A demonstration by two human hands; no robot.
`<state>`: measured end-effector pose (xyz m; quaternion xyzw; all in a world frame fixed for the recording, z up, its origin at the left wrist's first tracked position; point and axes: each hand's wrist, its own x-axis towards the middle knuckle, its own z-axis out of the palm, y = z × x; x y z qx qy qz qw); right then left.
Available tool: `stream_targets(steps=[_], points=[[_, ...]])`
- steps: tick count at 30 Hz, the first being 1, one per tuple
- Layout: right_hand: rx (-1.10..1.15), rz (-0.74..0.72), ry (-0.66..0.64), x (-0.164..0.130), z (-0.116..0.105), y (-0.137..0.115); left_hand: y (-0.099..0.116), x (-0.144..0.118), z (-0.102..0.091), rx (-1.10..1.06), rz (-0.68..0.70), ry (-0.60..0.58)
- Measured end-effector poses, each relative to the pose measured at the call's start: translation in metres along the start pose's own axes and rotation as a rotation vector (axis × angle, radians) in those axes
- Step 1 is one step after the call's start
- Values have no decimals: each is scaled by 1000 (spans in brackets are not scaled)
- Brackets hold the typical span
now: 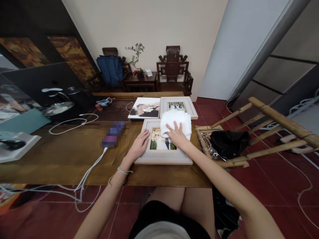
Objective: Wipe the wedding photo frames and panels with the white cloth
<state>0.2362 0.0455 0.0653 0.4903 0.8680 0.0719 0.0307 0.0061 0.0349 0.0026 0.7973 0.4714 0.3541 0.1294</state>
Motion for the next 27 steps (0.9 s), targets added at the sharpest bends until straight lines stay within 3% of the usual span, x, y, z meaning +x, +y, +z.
stream_targets(steps=[6,10,14,20,24,27], points=[[191,-69,-327,-79,-50,-52,-1,-1,2,24,-13,-10],[329,-173,-396,-105,-70,-72,-3,-1,3,47,5,-17],[335,-148,-257,-84,-45,-65,-3,0,1,77,5,-57],[66,-1,82,-5,4,3,-4,0,0,61,7,-51],[-9,26,80,29,8,26,-4,0,0,52,5,-40],[-7,-5,15,15,4,10,-3,0,0,50,-4,-37]])
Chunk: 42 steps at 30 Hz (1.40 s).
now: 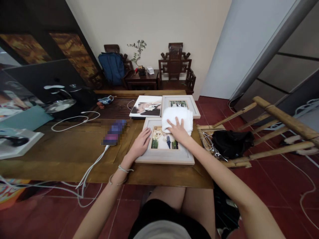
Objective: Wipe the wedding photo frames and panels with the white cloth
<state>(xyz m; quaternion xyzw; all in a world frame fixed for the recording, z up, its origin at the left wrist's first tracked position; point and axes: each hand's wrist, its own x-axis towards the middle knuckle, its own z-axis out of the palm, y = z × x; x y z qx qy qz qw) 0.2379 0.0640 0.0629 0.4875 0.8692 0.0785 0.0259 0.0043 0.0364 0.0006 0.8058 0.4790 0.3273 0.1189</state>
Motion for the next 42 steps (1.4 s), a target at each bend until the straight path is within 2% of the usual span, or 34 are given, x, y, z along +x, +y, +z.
stream_targets(steps=[3,6,8,10,12,15,19,21,23,25,27,30,34,38,42], points=[[57,-47,-109,-41,-16,-28,2,0,0,0,-20,5],[212,-127,-283,-84,-43,-52,4,0,0,-20,-32,15],[310,-181,-376,-104,-60,-64,4,1,-1,-29,-34,18],[353,-203,-413,-112,-69,-75,5,1,-2,-32,-33,17],[358,-197,-380,-108,-67,-81,5,1,-2,-29,-28,16],[319,-148,-227,-85,-42,-73,4,1,-2,-14,-17,3],[154,-29,-2,-35,-3,-32,2,1,-1,-12,-21,-25],[95,28,70,-9,6,-12,2,1,-1,-27,-32,-34],[70,86,99,13,8,-2,5,0,-3,-61,-52,-36],[69,104,92,29,6,-8,8,0,-5,-117,-63,-17],[78,50,66,38,2,-27,11,0,-8,-183,-56,29],[90,-63,9,34,-6,-64,14,0,-11,-265,-40,120],[118,-136,-109,2,-22,-96,14,-2,-12,-321,-46,184],[154,-272,-188,-46,-43,-100,15,-1,-12,-300,-76,167],[117,-181,-287,-76,-62,-86,15,1,-7,-231,-99,110]])
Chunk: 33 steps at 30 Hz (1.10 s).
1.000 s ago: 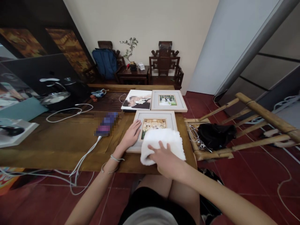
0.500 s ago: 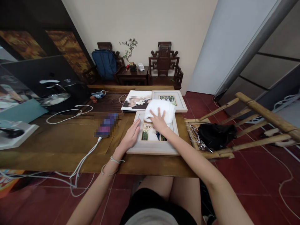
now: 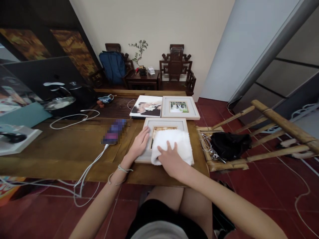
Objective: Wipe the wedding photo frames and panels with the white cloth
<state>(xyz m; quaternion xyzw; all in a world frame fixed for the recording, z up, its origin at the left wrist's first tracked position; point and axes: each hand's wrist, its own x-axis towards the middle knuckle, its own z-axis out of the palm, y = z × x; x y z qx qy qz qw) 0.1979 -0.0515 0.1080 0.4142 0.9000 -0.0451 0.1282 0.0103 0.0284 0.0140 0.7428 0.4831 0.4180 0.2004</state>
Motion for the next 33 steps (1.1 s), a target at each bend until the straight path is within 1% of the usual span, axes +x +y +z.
stream_targets(steps=[2,3,6,10,12,14,17,21,22,24,26,28,33], points=[[-22,57,-45,-5,-3,5,-2,1,3,28,5,-7],[-30,64,-47,-5,-3,5,-3,1,4,38,6,-4],[-35,15,26,6,1,-2,-5,2,5,54,3,13],[-25,-56,131,28,5,-26,-6,3,3,44,5,12],[-37,-48,154,32,6,-34,-6,2,2,48,17,-2],[-57,-20,148,28,7,-33,-6,2,2,70,29,-13],[-81,83,96,6,11,-18,-8,1,3,126,45,-31],[-137,320,45,-35,18,14,-11,0,5,194,35,-96],[-159,358,46,-43,20,22,-11,0,6,205,35,-111],[-191,381,62,-52,24,37,-12,0,5,216,44,-125],[-202,355,88,-49,26,52,-12,0,5,219,55,-130],[-194,337,118,-36,28,69,-11,0,5,222,61,-134],[-168,373,239,15,22,112,-12,0,5,199,77,-106]])
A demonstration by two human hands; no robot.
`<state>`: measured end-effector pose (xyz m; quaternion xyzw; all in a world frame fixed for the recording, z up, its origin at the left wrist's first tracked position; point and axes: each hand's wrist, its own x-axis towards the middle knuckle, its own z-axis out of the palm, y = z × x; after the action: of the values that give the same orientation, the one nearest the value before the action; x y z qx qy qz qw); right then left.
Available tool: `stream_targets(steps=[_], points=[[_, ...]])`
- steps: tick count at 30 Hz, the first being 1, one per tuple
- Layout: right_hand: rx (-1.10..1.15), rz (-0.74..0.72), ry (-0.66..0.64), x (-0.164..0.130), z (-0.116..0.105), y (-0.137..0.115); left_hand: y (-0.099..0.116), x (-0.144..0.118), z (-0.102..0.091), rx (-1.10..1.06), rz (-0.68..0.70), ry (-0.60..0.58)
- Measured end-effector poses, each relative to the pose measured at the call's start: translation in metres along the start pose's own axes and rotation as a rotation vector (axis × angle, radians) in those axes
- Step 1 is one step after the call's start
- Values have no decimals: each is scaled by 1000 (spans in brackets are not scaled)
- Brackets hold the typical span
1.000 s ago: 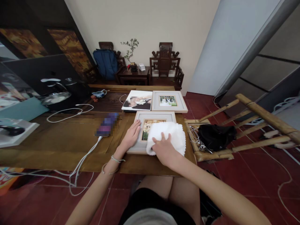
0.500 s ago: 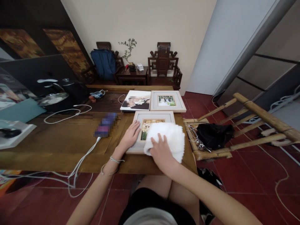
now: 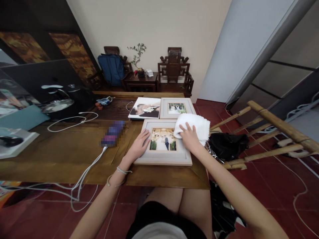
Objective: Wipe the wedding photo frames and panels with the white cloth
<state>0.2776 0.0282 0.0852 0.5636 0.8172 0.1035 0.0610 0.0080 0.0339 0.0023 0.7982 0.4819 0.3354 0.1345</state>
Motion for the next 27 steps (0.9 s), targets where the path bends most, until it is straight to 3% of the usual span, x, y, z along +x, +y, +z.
stream_targets(steps=[3,7,9,12,15,23,27], points=[[18,11,112,36,2,-9,0,0,0,-25,-11,16],[64,-206,269,75,2,-52,0,1,-2,-31,-6,23],[70,-298,287,90,4,-75,0,2,-3,-18,2,21],[71,-311,256,101,7,-91,1,2,-4,-4,1,13],[66,-264,224,98,7,-79,2,2,-4,-20,2,17],[-25,-87,105,53,1,3,-4,-1,3,-75,-1,65],[-33,-56,48,15,0,7,-7,-1,6,-92,25,110]])
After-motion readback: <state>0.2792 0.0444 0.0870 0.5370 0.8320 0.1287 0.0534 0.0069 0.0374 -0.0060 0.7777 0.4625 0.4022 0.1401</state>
